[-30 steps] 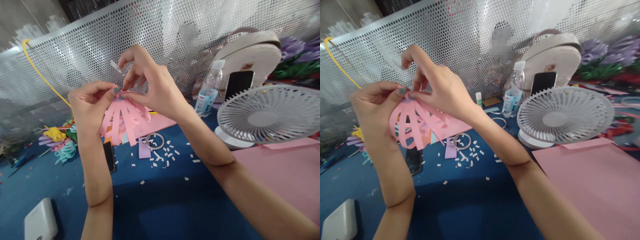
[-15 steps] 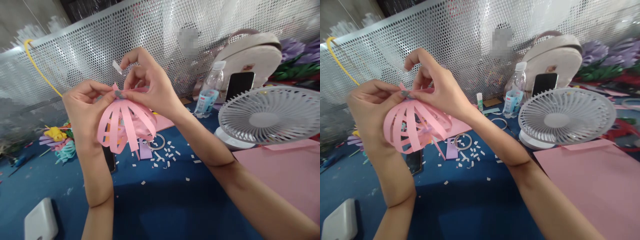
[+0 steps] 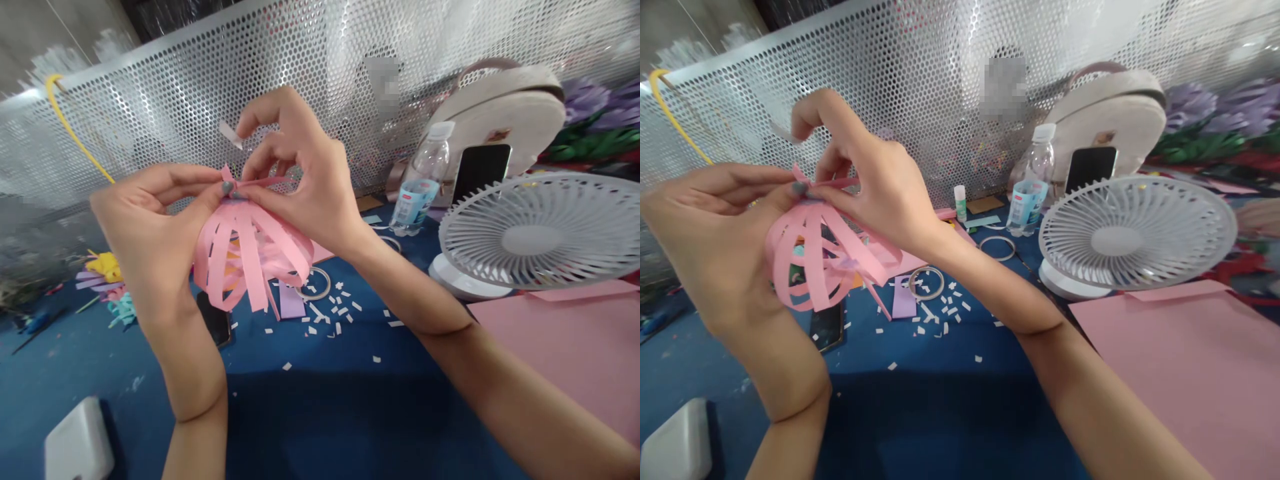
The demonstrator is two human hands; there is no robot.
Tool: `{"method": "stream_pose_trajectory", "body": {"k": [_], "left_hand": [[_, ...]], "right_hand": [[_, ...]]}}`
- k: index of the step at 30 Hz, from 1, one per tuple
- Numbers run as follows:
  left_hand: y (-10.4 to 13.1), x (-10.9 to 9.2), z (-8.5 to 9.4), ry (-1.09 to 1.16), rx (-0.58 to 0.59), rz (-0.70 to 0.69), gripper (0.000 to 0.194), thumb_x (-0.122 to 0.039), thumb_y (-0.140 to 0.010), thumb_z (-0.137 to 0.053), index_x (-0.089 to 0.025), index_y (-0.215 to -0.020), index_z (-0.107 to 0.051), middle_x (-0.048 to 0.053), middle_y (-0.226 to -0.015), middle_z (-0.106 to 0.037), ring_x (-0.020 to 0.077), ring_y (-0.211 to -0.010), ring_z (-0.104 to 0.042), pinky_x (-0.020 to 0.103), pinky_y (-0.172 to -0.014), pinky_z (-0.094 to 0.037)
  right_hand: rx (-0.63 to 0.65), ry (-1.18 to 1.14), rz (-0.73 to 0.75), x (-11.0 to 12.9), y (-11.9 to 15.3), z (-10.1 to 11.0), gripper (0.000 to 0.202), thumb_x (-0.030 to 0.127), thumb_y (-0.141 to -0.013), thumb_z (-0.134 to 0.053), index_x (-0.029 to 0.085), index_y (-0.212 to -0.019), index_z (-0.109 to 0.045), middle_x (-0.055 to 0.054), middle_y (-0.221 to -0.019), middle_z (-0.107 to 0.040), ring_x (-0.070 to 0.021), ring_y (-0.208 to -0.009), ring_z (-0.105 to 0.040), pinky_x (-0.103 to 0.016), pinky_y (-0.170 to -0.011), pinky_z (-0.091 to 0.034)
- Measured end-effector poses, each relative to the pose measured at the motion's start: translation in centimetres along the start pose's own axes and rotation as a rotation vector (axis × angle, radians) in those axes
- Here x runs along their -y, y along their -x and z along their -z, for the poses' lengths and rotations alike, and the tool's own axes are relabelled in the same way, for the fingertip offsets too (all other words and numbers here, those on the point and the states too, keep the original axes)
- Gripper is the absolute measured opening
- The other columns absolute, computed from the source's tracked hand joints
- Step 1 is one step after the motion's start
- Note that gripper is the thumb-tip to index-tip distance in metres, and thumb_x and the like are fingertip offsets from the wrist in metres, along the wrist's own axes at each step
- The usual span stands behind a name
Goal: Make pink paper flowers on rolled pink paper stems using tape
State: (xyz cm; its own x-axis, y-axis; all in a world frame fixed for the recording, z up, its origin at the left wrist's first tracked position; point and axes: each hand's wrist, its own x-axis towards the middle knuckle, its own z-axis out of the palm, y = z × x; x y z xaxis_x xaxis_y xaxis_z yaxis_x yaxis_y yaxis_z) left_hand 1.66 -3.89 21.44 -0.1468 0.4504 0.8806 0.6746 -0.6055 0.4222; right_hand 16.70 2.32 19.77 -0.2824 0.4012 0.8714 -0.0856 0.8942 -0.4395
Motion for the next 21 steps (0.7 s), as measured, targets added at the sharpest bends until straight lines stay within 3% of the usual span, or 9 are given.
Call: {"method": "stream_pose_trajectory", "body": {"k": [5, 8, 11, 14, 21], "left_hand": [[0.3, -0.9, 0.3, -0.059, -0.019, -0.027, 0.014, -0.007, -0.072, -0.077, -0.013, -0.085, -0.077, 0.004, -0.082, -0.075, 0.023, -0.072, -0.073, 0.028, -0.057, -0.061], [0.5, -1.3, 0.7, -0.078, -0.037, -0.019, 0.015, -0.008, -0.071, -0.077, -0.012, -0.085, -0.078, 0.004, -0.082, -0.075, 0.0224, -0.071, -0.073, 0.027, -0.057, -0.061], [0.7, -1.7, 1.0, -0.092, -0.028, 0.003, 0.017, -0.009, -0.072, -0.078, -0.013, -0.089, -0.077, 0.003, -0.084, -0.075, 0.0228, -0.074, -0.073, 0.027, -0.057, -0.061], [0.7, -1.8, 1.0, -0.112, -0.03, 0.015, 0.017, -0.013, -0.071, -0.08, -0.013, -0.087, -0.077, 0.005, -0.082, -0.075, 0.0242, -0.072, -0.073, 0.025, -0.048, -0.058], [0.5, -1.6, 0.6, -0.082, -0.049, 0.01, 0.019, -0.007, -0.071, -0.077, -0.013, -0.089, -0.077, 0.004, -0.08, -0.075, 0.0196, -0.068, -0.072, 0.02, -0.047, -0.053]], "right_hand": [[0.013, 0.047, 0.059, 0.9, 0.4, 0.3, 0.027, 0.019, -0.083, -0.06, 0.024, -0.105, -0.047, 0.004, -0.082, -0.065, -0.0148, -0.081, -0.065, -0.029, -0.076, -0.049], [0.056, 0.091, 0.045, 0.9, 0.4, 0.2, 0.025, 0.024, -0.085, -0.057, 0.028, -0.107, -0.046, 0.003, -0.093, -0.069, -0.0165, -0.086, -0.067, -0.03, -0.074, -0.051], [0.011, 0.075, 0.119, 0.5, 0.4, -0.1, 0.026, 0.027, -0.08, -0.057, 0.03, -0.103, -0.046, 0.005, -0.106, -0.067, -0.0155, -0.081, -0.068, -0.03, -0.069, -0.051], [-0.034, 0.059, 0.173, 0.2, 0.4, -0.4, 0.027, 0.026, -0.076, -0.059, 0.032, -0.099, -0.046, 0.007, -0.104, -0.067, -0.0141, -0.076, -0.067, -0.029, -0.066, -0.05], [0.037, -0.003, -0.049, 0.8, 0.7, -0.1, 0.033, 0.027, -0.079, -0.06, 0.033, -0.109, -0.048, 0.002, -0.104, -0.065, -0.0196, -0.089, -0.067, -0.031, -0.072, -0.055]]}}
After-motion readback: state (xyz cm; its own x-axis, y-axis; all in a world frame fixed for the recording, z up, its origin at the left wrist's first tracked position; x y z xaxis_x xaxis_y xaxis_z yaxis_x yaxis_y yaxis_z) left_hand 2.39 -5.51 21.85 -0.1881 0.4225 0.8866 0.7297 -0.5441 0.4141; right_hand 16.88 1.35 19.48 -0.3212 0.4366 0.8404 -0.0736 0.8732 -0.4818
